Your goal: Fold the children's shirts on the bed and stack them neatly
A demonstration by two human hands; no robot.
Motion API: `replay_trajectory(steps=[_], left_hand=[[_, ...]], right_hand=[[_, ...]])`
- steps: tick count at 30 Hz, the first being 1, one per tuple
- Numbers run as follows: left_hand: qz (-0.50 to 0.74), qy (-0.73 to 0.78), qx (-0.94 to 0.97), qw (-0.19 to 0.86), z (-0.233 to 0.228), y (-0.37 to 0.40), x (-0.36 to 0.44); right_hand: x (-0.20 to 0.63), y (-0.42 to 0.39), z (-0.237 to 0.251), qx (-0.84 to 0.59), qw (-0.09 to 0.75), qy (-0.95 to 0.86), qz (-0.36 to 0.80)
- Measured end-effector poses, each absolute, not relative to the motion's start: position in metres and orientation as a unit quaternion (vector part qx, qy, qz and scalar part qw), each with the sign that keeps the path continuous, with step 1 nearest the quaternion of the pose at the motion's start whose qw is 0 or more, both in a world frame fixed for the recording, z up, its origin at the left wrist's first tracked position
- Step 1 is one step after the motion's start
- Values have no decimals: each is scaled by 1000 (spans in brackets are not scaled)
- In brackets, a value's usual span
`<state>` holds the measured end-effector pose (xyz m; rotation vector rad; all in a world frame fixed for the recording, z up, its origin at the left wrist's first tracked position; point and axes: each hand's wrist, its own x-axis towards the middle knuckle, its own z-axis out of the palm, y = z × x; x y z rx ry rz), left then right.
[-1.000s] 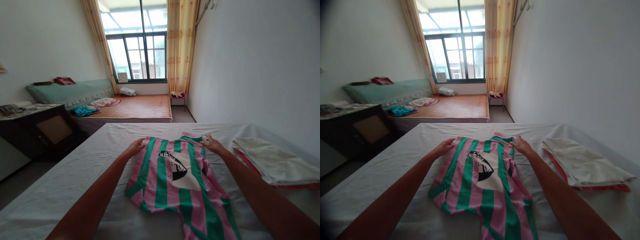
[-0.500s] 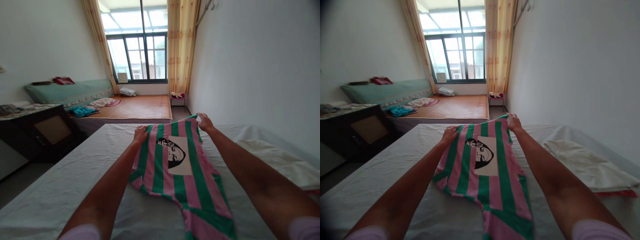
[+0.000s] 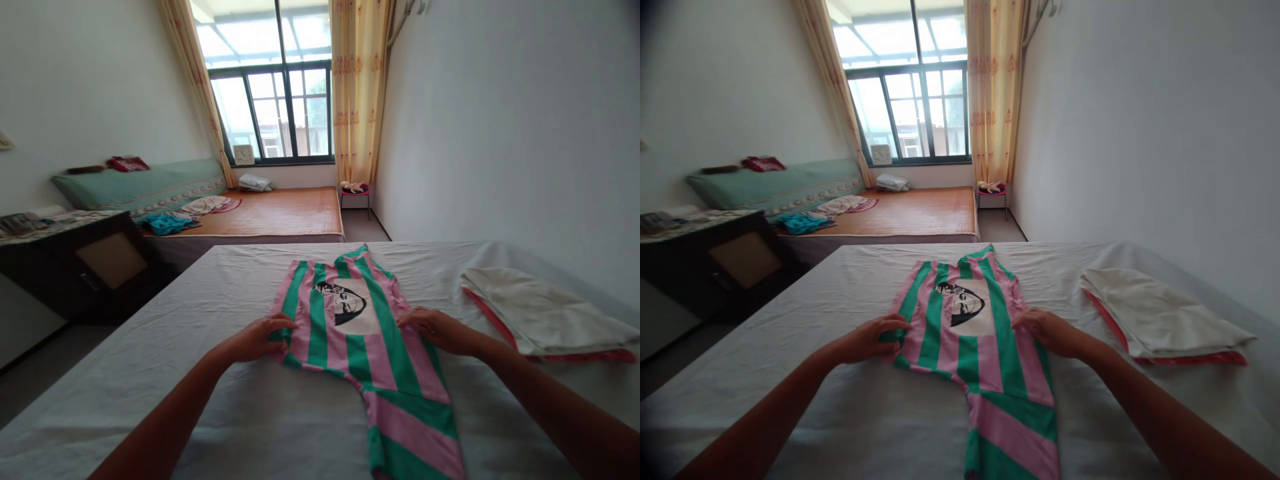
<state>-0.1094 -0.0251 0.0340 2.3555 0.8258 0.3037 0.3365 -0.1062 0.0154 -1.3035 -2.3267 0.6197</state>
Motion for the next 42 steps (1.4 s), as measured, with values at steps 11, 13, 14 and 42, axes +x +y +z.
replay_trajectory(steps=[11, 13, 14, 42], left_hand=[[86, 353, 818, 446, 46, 11, -118], [204, 431, 812, 336, 32, 44, -113], [226, 466, 806, 288, 24, 60, -110], [78, 541, 836, 50, -18, 107, -56]], right_hand=[[338, -72, 1, -544, 181, -811, 116], [336, -49, 1, -566, 206, -794, 84], [335, -35, 1, -578, 215, -784, 69], [337, 21, -27, -531, 206, -821, -43]])
